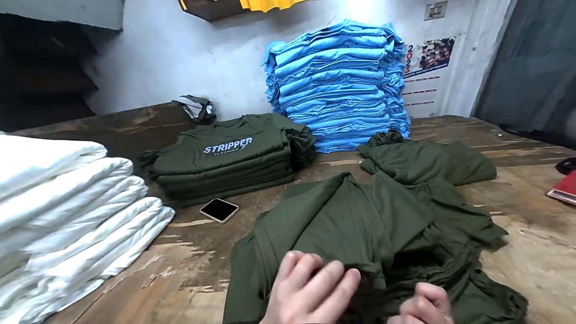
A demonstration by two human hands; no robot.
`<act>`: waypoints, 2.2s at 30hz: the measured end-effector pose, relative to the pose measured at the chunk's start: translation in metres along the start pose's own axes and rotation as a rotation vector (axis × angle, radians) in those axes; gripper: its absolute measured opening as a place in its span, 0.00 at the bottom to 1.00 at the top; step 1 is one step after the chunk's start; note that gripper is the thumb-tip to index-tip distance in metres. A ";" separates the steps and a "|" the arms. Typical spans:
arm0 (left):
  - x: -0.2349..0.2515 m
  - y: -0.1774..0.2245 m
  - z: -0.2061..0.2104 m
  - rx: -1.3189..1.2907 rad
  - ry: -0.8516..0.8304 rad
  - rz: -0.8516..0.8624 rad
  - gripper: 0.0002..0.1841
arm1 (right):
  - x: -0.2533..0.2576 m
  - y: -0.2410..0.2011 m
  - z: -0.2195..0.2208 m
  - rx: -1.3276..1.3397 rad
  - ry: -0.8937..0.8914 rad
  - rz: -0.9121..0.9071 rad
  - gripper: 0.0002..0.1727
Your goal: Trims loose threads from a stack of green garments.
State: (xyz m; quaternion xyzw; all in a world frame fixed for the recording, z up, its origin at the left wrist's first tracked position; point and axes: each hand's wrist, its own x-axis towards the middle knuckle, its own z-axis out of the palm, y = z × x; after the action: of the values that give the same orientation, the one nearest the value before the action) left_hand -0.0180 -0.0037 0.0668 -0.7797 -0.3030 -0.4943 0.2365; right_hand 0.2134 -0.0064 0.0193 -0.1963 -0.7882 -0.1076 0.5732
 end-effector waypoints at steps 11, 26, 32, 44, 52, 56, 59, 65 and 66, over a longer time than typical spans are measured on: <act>-0.010 -0.011 -0.015 -0.032 0.047 -0.164 0.09 | 0.029 0.014 0.021 -0.371 0.121 -0.130 0.06; -0.013 -0.001 0.002 0.218 0.070 0.106 0.10 | 0.014 0.002 0.002 -0.154 0.146 -0.016 0.07; -0.001 -0.007 0.018 0.091 0.057 0.132 0.13 | 0.003 0.014 0.005 -0.157 0.030 0.171 0.14; 0.030 -0.062 -0.031 -0.012 0.515 -0.699 0.09 | -0.009 0.030 -0.009 0.114 0.206 0.557 0.12; 0.026 0.002 0.006 -0.153 -0.198 -0.479 0.18 | 0.019 0.011 -0.003 0.075 -0.097 0.783 0.16; 0.027 0.009 0.021 -0.002 -0.244 -0.267 0.11 | 0.020 0.006 -0.003 0.148 -0.016 0.846 0.09; 0.041 0.017 0.027 0.037 -0.268 -0.173 0.10 | 0.025 0.006 0.003 0.116 0.116 0.830 0.08; 0.055 0.024 0.034 0.059 -0.305 -0.183 0.06 | 0.027 0.013 0.011 -0.009 0.261 0.627 0.07; 0.054 0.023 0.031 0.058 -0.300 -0.200 0.06 | 0.026 0.014 0.010 -0.029 0.281 0.595 0.06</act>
State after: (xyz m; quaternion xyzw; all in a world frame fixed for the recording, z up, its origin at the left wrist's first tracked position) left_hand 0.0356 0.0139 0.1021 -0.8035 -0.4252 -0.3845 0.1607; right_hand 0.2044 0.0152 0.0398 -0.4092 -0.6080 0.0273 0.6798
